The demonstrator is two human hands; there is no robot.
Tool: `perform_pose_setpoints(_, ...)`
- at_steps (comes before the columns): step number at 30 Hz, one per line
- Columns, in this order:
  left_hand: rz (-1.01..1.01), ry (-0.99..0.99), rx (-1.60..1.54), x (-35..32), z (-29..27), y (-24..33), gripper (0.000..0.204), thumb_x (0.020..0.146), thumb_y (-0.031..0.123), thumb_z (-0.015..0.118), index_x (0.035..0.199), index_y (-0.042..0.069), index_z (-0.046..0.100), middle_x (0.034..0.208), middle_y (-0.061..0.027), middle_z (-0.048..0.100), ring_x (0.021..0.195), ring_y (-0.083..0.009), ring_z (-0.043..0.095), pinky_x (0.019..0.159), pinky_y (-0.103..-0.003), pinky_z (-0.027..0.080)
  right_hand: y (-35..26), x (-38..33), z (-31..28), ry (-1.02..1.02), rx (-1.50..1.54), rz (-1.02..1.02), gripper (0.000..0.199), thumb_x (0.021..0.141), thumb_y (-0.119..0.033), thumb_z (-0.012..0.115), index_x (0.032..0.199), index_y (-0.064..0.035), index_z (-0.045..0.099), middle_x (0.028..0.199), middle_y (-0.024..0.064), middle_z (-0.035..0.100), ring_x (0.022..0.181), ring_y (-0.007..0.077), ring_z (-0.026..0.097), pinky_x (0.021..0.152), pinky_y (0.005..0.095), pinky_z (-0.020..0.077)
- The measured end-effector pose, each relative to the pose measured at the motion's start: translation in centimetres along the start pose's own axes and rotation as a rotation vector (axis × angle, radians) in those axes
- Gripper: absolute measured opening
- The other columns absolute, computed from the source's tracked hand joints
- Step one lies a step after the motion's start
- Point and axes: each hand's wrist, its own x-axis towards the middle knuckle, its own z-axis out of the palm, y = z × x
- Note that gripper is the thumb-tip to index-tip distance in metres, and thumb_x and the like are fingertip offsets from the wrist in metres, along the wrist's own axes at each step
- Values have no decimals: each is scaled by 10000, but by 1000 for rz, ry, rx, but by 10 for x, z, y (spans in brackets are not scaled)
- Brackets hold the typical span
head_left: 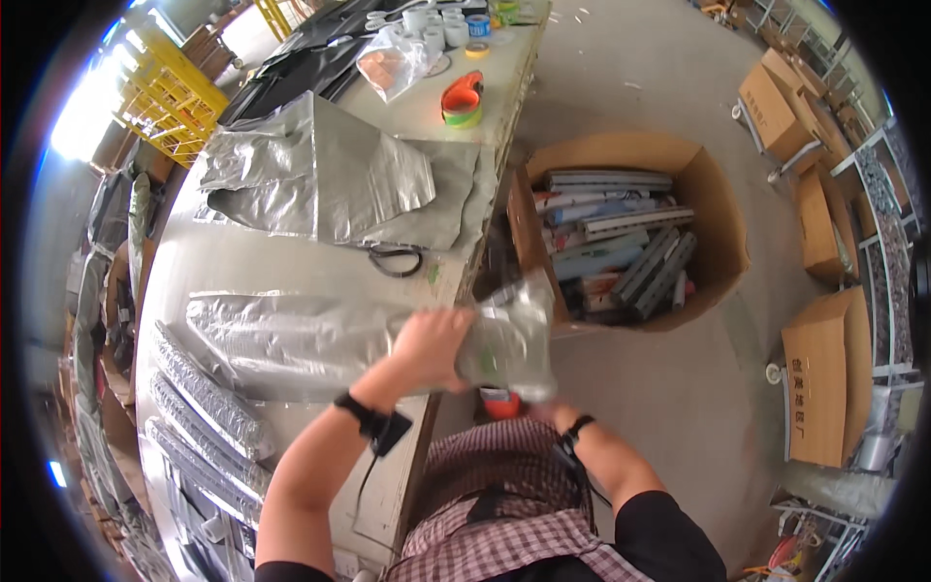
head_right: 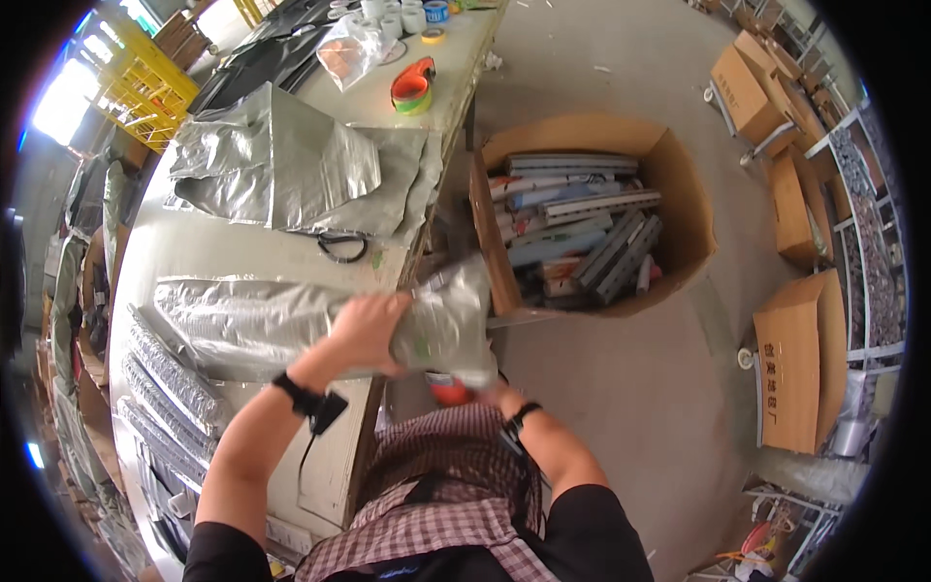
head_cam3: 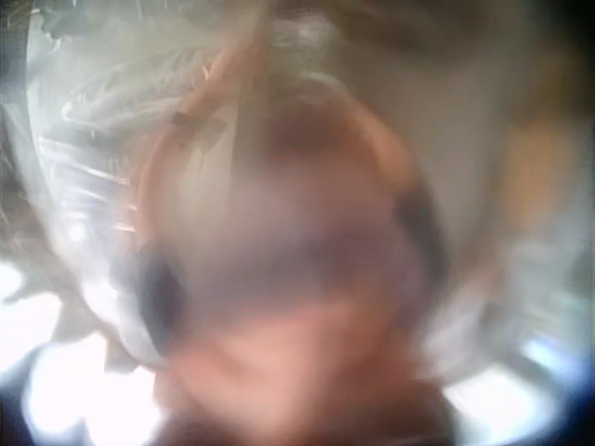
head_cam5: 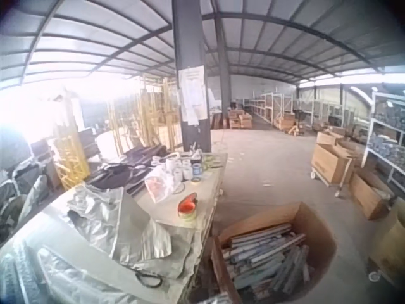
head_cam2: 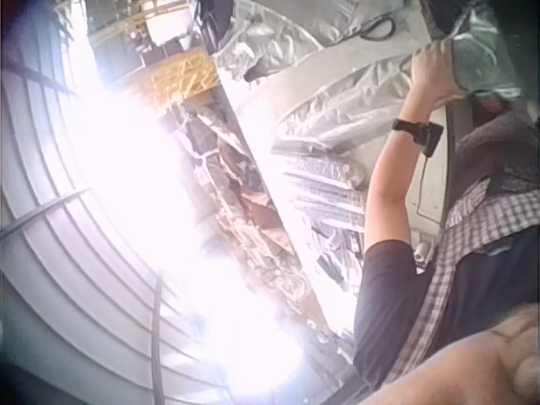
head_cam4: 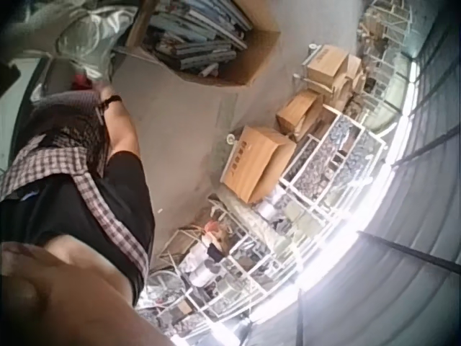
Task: The person wraps plastic components in silver-colored protective bags, secures the bags using a handheld tape dispenser, and applies identification labels to the finished packages.
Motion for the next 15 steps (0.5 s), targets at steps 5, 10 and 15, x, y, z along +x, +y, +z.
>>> perform_pose_setpoints(5, 95, -18, -9, -18, -3, 23, 946, 433, 406, 805, 1223, 39, 435, 1053, -112, 579, 1007, -273, 570, 872, -377, 443, -219, 49, -52, -488, 640, -443, 1188, 619, -891, 83, 1247, 50, 446, 962, 130, 610, 841, 258, 594, 767, 391, 483)
perform_pose_setpoints(10, -156, 297, -37, 13, -23, -39, 933, 425, 411, 807, 1203, 34, 455, 1064, -120, 584, 1004, -281, 571, 874, -364, 447, -72, -50, 2, -528, 403, -170, 1068, 687, -849, 179, 1414, -68, 234, 1334, 141, 420, 997, 300, 576, 867, 463, 463)
perform_pose_setpoints(15, 336, -8, -209, -15, 12, 16, 888, 462, 430, 785, 1193, 32, 477, 1068, -149, 586, 1001, -305, 571, 851, -373, 469, -47, 58, -90, -701, 1016, -115, 1004, 737, -825, 149, 1152, 4, 534, 1005, 154, 615, 913, 290, 595, 856, 464, 452)
